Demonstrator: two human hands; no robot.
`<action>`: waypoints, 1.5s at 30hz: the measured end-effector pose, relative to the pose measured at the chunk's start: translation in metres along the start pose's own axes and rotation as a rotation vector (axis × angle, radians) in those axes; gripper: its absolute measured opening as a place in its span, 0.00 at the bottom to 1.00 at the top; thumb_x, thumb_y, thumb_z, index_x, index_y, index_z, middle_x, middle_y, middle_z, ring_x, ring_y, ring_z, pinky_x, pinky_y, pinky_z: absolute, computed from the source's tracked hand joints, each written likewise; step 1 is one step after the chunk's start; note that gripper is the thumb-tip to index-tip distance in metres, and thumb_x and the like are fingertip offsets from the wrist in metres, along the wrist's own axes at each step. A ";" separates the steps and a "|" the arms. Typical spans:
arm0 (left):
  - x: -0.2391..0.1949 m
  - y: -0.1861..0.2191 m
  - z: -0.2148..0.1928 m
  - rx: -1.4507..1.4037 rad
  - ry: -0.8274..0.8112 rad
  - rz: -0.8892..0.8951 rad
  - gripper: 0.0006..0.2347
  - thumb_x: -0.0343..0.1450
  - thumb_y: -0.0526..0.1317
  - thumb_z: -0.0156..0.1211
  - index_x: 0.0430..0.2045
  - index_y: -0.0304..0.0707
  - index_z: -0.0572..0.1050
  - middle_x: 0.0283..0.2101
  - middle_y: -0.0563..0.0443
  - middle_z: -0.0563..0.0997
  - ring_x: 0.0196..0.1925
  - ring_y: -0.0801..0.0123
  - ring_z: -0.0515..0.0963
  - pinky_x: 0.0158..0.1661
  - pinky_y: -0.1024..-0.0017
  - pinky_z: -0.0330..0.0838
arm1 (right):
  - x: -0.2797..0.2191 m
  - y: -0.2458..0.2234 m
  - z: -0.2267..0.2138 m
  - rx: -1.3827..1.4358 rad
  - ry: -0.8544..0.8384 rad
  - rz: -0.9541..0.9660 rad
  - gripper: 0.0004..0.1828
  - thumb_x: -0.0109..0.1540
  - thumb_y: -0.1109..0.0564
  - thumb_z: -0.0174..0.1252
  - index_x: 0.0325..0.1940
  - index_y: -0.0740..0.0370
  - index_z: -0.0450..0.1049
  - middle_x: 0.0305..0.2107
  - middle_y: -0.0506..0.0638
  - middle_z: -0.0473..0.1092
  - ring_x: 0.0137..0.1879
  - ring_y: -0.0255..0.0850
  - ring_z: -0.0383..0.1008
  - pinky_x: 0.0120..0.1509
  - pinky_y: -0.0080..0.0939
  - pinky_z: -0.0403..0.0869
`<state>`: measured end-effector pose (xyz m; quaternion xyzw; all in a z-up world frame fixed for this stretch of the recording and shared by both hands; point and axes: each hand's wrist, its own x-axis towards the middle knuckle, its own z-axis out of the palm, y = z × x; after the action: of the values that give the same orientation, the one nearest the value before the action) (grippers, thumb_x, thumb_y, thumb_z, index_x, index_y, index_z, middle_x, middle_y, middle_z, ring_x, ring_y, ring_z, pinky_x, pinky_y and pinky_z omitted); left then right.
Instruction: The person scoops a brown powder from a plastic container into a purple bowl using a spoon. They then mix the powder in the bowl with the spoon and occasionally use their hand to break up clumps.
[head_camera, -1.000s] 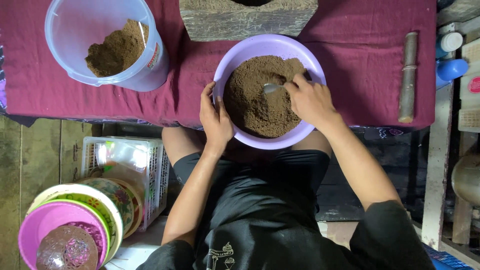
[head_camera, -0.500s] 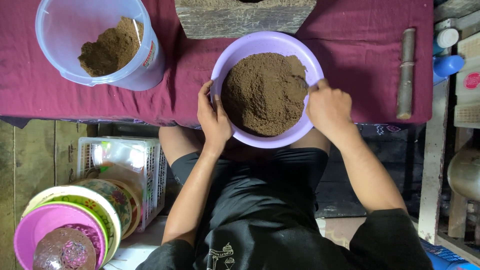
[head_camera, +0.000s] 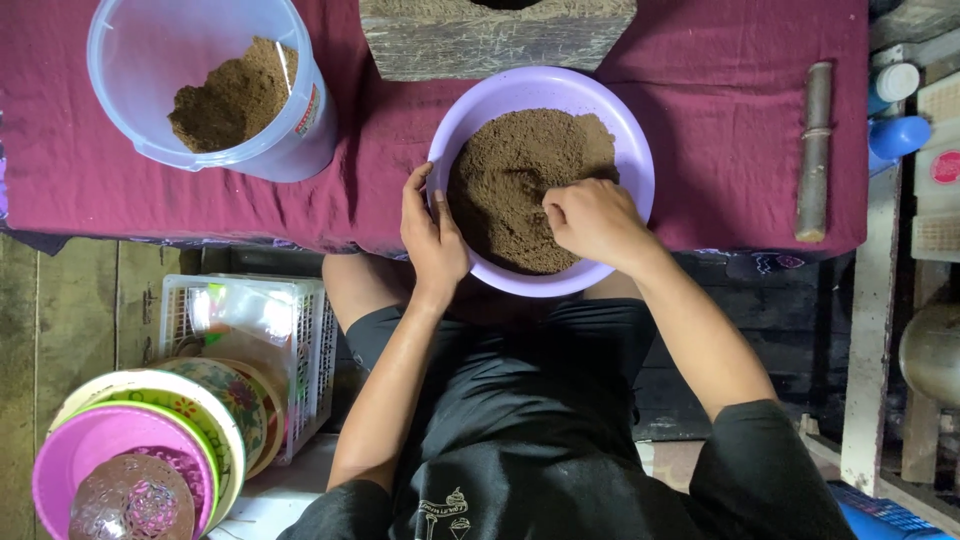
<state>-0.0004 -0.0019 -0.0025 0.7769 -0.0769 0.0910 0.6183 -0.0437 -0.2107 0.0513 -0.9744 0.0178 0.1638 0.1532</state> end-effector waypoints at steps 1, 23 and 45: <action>0.001 -0.001 0.000 0.000 0.004 0.001 0.13 0.78 0.28 0.45 0.58 0.35 0.67 0.56 0.36 0.75 0.64 0.39 0.72 0.63 0.45 0.64 | -0.001 -0.004 -0.009 -0.002 0.001 -0.004 0.16 0.64 0.57 0.50 0.44 0.62 0.84 0.31 0.61 0.79 0.37 0.63 0.81 0.42 0.60 0.78; 0.000 -0.007 0.000 -0.017 0.001 0.018 0.13 0.79 0.29 0.46 0.58 0.36 0.68 0.56 0.39 0.75 0.63 0.41 0.73 0.62 0.46 0.65 | 0.010 0.056 -0.018 0.568 0.211 -0.006 0.08 0.67 0.60 0.58 0.42 0.62 0.82 0.26 0.57 0.74 0.38 0.47 0.75 0.43 0.43 0.73; 0.001 -0.004 -0.002 -0.015 -0.004 0.040 0.13 0.78 0.29 0.45 0.57 0.35 0.68 0.55 0.38 0.75 0.61 0.39 0.74 0.61 0.46 0.66 | 0.023 0.018 0.035 -0.222 0.413 -0.329 0.09 0.63 0.52 0.63 0.42 0.56 0.84 0.33 0.49 0.74 0.45 0.45 0.68 0.45 0.47 0.67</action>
<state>0.0017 0.0006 -0.0054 0.7708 -0.0943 0.1011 0.6219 -0.0341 -0.2168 0.0065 -0.9877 -0.1276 -0.0641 0.0634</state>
